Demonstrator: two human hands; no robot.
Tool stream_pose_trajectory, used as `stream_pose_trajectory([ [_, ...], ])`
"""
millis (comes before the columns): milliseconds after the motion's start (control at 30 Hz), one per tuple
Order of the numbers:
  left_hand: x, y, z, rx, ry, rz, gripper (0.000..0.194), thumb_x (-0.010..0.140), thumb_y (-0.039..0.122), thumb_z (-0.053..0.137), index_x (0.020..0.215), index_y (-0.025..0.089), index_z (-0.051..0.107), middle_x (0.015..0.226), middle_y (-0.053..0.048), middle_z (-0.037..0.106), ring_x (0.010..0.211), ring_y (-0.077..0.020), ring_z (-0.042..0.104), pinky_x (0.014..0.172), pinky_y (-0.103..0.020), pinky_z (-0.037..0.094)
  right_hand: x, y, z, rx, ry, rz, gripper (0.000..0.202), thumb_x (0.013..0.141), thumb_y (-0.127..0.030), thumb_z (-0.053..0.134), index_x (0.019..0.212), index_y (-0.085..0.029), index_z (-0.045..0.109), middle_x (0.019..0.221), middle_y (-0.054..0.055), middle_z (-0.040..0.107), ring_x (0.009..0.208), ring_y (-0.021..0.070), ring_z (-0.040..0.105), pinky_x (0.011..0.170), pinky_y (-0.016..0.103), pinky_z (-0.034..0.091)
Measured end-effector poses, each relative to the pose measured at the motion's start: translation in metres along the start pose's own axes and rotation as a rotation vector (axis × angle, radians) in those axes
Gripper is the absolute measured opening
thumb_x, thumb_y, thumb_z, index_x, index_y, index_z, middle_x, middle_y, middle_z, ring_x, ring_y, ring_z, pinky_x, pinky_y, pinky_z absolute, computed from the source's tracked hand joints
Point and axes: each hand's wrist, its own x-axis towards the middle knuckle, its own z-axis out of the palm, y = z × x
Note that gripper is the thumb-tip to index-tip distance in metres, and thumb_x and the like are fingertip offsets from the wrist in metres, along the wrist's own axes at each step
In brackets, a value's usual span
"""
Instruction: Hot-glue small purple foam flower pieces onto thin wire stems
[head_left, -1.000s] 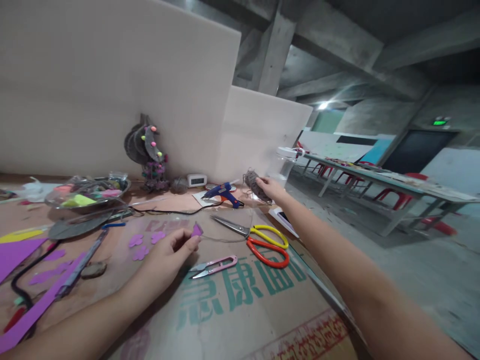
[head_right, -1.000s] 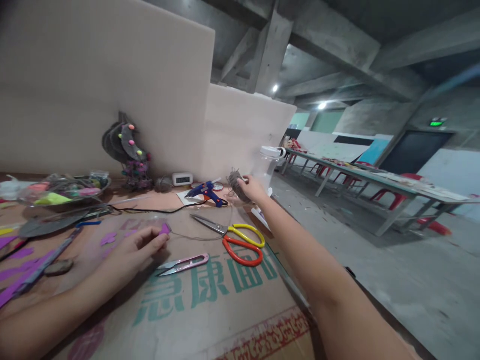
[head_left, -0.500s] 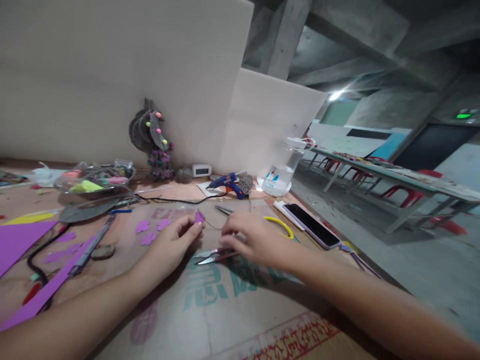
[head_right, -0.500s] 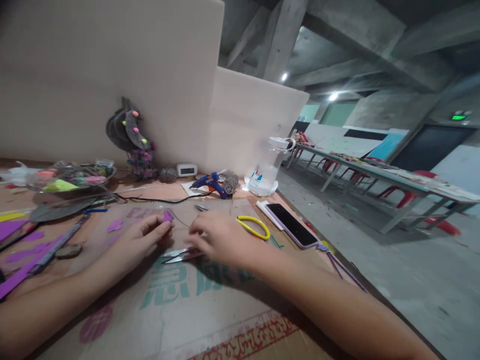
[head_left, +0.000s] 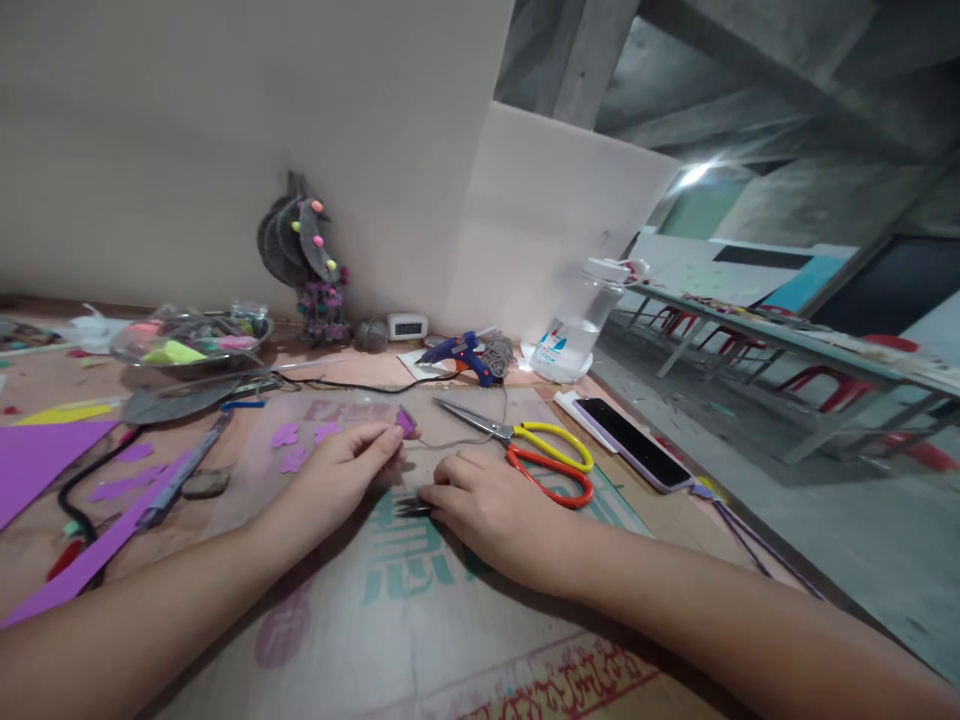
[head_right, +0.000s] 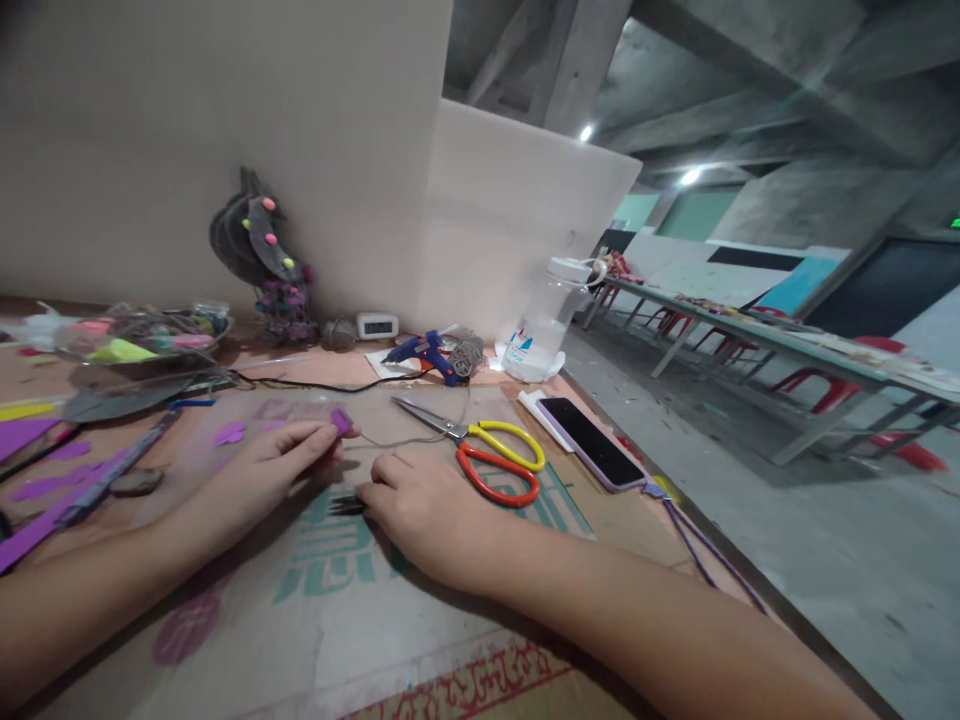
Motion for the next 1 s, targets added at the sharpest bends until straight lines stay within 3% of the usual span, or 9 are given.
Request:
stream_pose_trajectory([
  [133, 0.0, 0.002, -0.002, 0.117, -0.001, 0.032, 0.024, 0.079, 0.039, 0.056, 0.07, 0.018, 0.064, 0.061, 0.002, 0.054, 0.059, -0.0142, 0.049, 0.055, -0.023, 0.035, -0.003, -0.001, 0.001, 0.04, 0.088, -0.116, 0.021, 0.09, -0.013, 0.04, 0.095, -0.015, 0.06, 0.078, 0.007, 0.062, 0.075, 0.0169, 0.054, 0.071, 0.031, 0.043],
  [233, 0.0, 0.004, -0.002, 0.149, -0.008, 0.021, 0.021, 0.079, 0.036, 0.056, 0.074, 0.018, 0.065, 0.066, 0.001, 0.059, 0.064, -0.0146, 0.052, 0.06, -0.023, 0.038, -0.004, -0.001, -0.002, 0.133, 0.239, 0.002, 0.022, 0.089, -0.012, 0.039, 0.099, -0.017, 0.058, 0.078, 0.005, 0.063, 0.071, 0.016, 0.054, 0.066, 0.029, 0.043],
  [333, -0.001, 0.004, -0.002, 0.152, -0.019, 0.017, 0.021, 0.081, 0.035, 0.054, 0.076, 0.017, 0.064, 0.069, 0.001, 0.06, 0.065, -0.0141, 0.053, 0.061, -0.023, 0.039, -0.003, 0.004, -0.005, 0.164, 0.309, 0.155, 0.02, 0.091, -0.021, 0.042, 0.104, -0.018, 0.057, 0.086, 0.006, 0.065, 0.076, 0.0169, 0.058, 0.07, 0.03, 0.043],
  [467, -0.001, 0.003, -0.002, 0.155, -0.044, 0.039, 0.022, 0.083, 0.034, 0.052, 0.075, 0.017, 0.064, 0.07, 0.001, 0.06, 0.064, -0.0137, 0.052, 0.06, -0.023, 0.038, -0.002, 0.015, -0.003, 0.101, 0.274, 0.251, 0.029, 0.093, -0.036, 0.044, 0.107, -0.015, 0.058, 0.089, 0.008, 0.065, 0.075, 0.0175, 0.058, 0.067, 0.03, 0.043],
  [600, -0.002, 0.005, -0.002, 0.177, -0.06, 0.022, 0.023, 0.083, 0.035, 0.052, 0.074, 0.017, 0.063, 0.069, 0.001, 0.059, 0.063, -0.0134, 0.052, 0.058, -0.023, 0.037, 0.0, 0.021, 0.002, 0.013, 0.276, 0.229, 0.04, 0.094, -0.042, 0.039, 0.108, -0.011, 0.059, 0.082, 0.009, 0.064, 0.075, 0.0186, 0.058, 0.067, 0.03, 0.043],
  [1000, -0.006, 0.007, -0.003, 0.235, -0.095, -0.027, 0.027, 0.082, 0.041, 0.051, 0.07, 0.017, 0.059, 0.068, 0.0, 0.061, 0.063, -0.0136, 0.054, 0.058, -0.024, 0.039, 0.004, 0.026, 0.007, -0.133, 0.287, 0.154, 0.036, 0.093, -0.038, 0.044, 0.105, -0.01, 0.063, 0.077, 0.008, 0.065, 0.075, 0.0183, 0.059, 0.065, 0.03, 0.04],
])
